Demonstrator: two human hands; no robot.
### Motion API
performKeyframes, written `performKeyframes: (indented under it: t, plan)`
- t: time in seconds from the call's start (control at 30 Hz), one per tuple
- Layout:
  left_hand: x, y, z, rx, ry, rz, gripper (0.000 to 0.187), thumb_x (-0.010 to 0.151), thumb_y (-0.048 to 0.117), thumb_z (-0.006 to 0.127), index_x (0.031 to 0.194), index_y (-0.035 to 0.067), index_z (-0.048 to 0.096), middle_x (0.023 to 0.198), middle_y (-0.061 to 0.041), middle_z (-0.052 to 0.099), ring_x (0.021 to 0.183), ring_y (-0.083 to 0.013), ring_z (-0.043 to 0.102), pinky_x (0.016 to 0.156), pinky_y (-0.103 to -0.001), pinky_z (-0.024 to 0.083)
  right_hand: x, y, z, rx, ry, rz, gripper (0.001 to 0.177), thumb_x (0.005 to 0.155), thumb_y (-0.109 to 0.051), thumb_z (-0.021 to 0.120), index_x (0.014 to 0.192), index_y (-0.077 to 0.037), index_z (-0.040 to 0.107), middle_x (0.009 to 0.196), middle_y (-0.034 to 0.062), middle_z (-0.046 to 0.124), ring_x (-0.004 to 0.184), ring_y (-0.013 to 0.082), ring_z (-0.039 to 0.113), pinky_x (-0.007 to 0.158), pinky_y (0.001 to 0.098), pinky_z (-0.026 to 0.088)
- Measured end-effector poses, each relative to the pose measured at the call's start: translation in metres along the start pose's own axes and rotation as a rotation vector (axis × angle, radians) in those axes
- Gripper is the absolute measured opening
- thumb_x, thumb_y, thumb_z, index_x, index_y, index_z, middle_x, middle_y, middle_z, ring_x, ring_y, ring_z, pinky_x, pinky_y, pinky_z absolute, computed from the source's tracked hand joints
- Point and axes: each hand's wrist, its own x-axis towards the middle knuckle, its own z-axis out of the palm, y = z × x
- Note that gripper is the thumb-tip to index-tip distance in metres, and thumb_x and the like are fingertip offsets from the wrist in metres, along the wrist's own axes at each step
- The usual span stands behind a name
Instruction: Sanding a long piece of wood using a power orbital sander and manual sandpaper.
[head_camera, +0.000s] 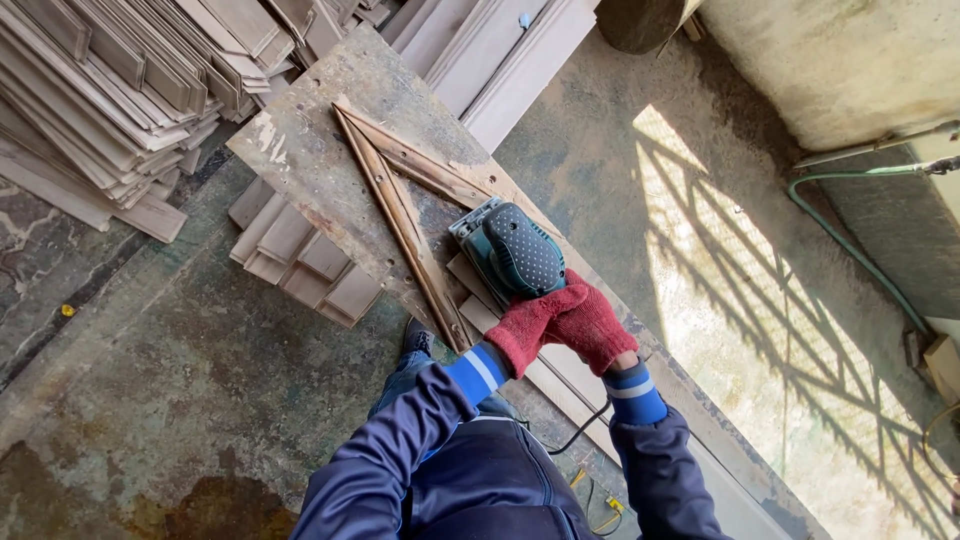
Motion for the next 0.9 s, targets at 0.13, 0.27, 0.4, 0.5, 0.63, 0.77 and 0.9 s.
performKeyframes:
  t: [0.13, 0.27, 0.4, 0.5, 0.63, 0.77, 0.9]
  plan:
    - [-0.015, -0.002, -0.006, 0.018, 0.037, 0.031, 0.097, 0.063, 0.023, 0.103, 0.143, 0.002, 0.052, 0.12, -0.026, 0.069, 0.096, -0.0495, 0.073, 0.07, -0.058, 0.067, 0.003, -0.001, 0.002, -0.037, -0.021, -0.018, 0.043, 0.083, -0.025, 0.063, 0.124, -0.011, 0.063, 0.108, 0.0242, 0.073, 0.112, 0.0492, 0.067, 0.1, 0.0608, 0.053]
    - [-0.03, 0.001, -0.007, -0.037, 0.085, -0.01, 0.095, 0.059, 0.023, 0.105, 0.138, 0.003, 0.056, 0.113, -0.022, 0.071, 0.091, -0.0444, 0.075, 0.067, -0.052, 0.068, 0.001, 0.007, 0.006, -0.057, -0.043, -0.057, 0.038, 0.082, -0.03, 0.068, 0.117, -0.015, 0.065, 0.106, 0.0197, 0.075, 0.108, 0.0466, 0.069, 0.098, 0.0579, 0.055]
    - [-0.058, 0.005, 0.009, 0.016, 0.106, -0.034, 0.103, 0.055, 0.026, 0.102, 0.142, 0.002, 0.052, 0.116, -0.02, 0.069, 0.092, -0.0388, 0.075, 0.07, -0.042, 0.069, -0.013, 0.018, 0.013, 0.044, 0.005, -0.035, 0.032, 0.087, -0.031, 0.056, 0.114, -0.017, 0.067, 0.106, 0.0181, 0.075, 0.11, 0.0439, 0.07, 0.098, 0.0552, 0.055]
    - [-0.033, -0.024, 0.003, 0.013, 0.11, 0.005, 0.094, 0.059, 0.026, 0.103, 0.137, 0.003, 0.056, 0.109, -0.02, 0.073, 0.087, -0.0401, 0.076, 0.065, -0.046, 0.07, -0.02, 0.025, 0.005, -0.048, -0.009, -0.042, 0.033, 0.085, -0.027, 0.062, 0.114, -0.012, 0.065, 0.106, 0.0223, 0.074, 0.11, 0.0475, 0.069, 0.097, 0.0581, 0.055]
    - [-0.012, -0.066, 0.01, -0.007, 0.096, 0.031, 0.095, 0.059, 0.028, 0.108, 0.136, 0.008, 0.057, 0.108, -0.022, 0.075, 0.086, -0.0425, 0.077, 0.068, -0.053, 0.07, -0.048, 0.034, -0.008, -0.04, 0.006, 0.0, 0.035, 0.084, -0.026, 0.061, 0.115, -0.01, 0.066, 0.105, 0.025, 0.074, 0.111, 0.049, 0.068, 0.1, 0.058, 0.054]
    - [-0.025, -0.101, 0.034, 0.009, 0.142, -0.063, 0.099, 0.053, 0.026, 0.108, 0.134, -0.001, 0.057, 0.099, -0.022, 0.075, 0.078, -0.0389, 0.077, 0.062, -0.043, 0.07, -0.08, 0.056, -0.022, -0.021, 0.034, 0.01, 0.038, 0.081, -0.018, 0.063, 0.115, 0.0, 0.067, 0.104, 0.0345, 0.071, 0.109, 0.0585, 0.064, 0.1, 0.064, 0.052]
    - [-0.024, -0.152, 0.047, 0.062, 0.153, -0.129, 0.101, 0.053, 0.027, 0.108, 0.135, -0.002, 0.055, 0.1, -0.021, 0.076, 0.078, -0.0341, 0.078, 0.062, -0.038, 0.07, -0.085, 0.141, -0.017, -0.077, 0.022, 0.072, 0.039, 0.078, -0.032, 0.07, 0.112, -0.014, 0.065, 0.103, 0.0192, 0.074, 0.109, 0.0443, 0.07, 0.096, 0.0553, 0.056]
